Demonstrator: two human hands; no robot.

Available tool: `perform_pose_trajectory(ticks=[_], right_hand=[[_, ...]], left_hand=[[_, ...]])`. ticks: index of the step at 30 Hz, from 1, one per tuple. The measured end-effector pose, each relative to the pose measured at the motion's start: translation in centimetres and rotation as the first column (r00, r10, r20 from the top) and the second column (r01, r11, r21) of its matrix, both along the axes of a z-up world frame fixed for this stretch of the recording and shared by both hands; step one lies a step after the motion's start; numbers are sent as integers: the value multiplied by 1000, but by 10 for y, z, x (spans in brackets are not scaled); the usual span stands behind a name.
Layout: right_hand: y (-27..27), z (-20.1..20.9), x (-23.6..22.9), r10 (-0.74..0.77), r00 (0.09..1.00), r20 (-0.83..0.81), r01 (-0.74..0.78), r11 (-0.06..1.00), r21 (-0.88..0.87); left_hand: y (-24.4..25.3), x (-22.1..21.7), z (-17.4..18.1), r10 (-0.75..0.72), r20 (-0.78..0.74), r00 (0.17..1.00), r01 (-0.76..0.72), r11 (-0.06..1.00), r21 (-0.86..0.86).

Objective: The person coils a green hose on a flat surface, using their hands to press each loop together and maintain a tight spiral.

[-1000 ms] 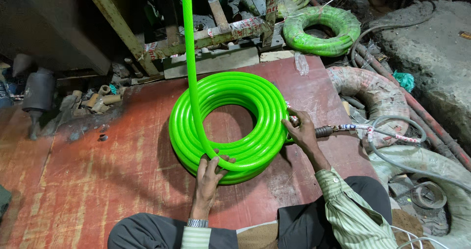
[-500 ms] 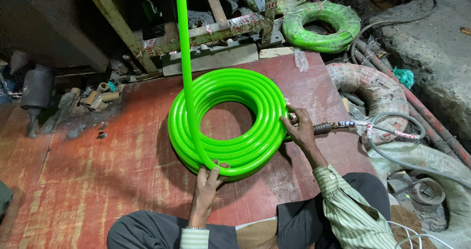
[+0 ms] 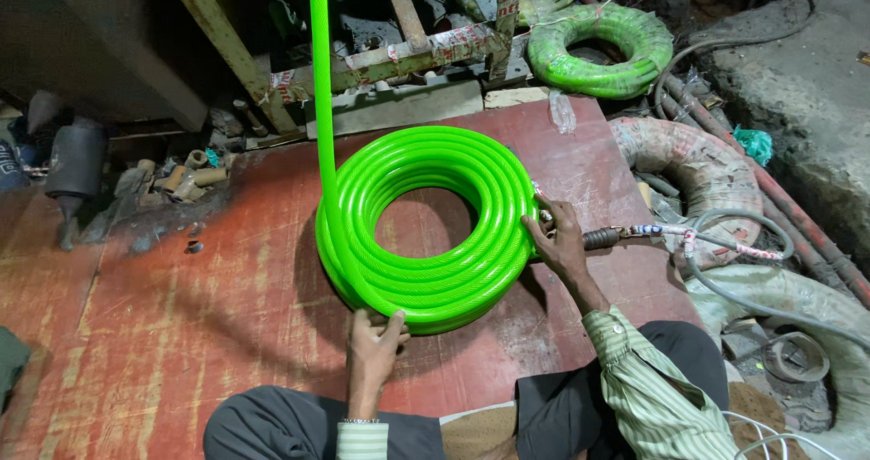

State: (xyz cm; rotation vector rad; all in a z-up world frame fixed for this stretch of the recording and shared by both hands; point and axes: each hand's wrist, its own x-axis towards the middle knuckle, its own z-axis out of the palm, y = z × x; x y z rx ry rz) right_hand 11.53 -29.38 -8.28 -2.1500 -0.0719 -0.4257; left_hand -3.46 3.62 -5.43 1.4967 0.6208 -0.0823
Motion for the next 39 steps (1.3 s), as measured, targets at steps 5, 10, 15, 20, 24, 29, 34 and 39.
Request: perform_pose_trajectory(ticks=[5,10,15,20,24,29,34,39], right_hand=[[1,0,-1,9,999,33,-8,1000,-19],[-1,-13,2,-2,995,103,11,997,-81],[11,3,-10,-29,984,174,64,978,-199],[24,4,-22,121,890,439,119,869,-481],[61,22,-64,295,879,375,-78,864,-497],[94,48,-99,526,756,390,-262,789,-556],[100,48,-109,563,715,416,-274,772,-574],[100,48,-111,584,683,439,-253,753,-608]], left_hand=[[9,7,41,-153,-256,954,271,804,529],[27,39,91,-258,-257,931,364,678,639],[48,97,119,-207,-91,974,211,683,700],[113,192,28,-281,221,934,130,842,524],[128,188,29,-337,291,895,233,911,339],[157,178,1,-310,391,867,258,949,179],[160,149,4,-187,475,860,184,981,55],[162,153,-26,-188,449,874,168,982,83]])
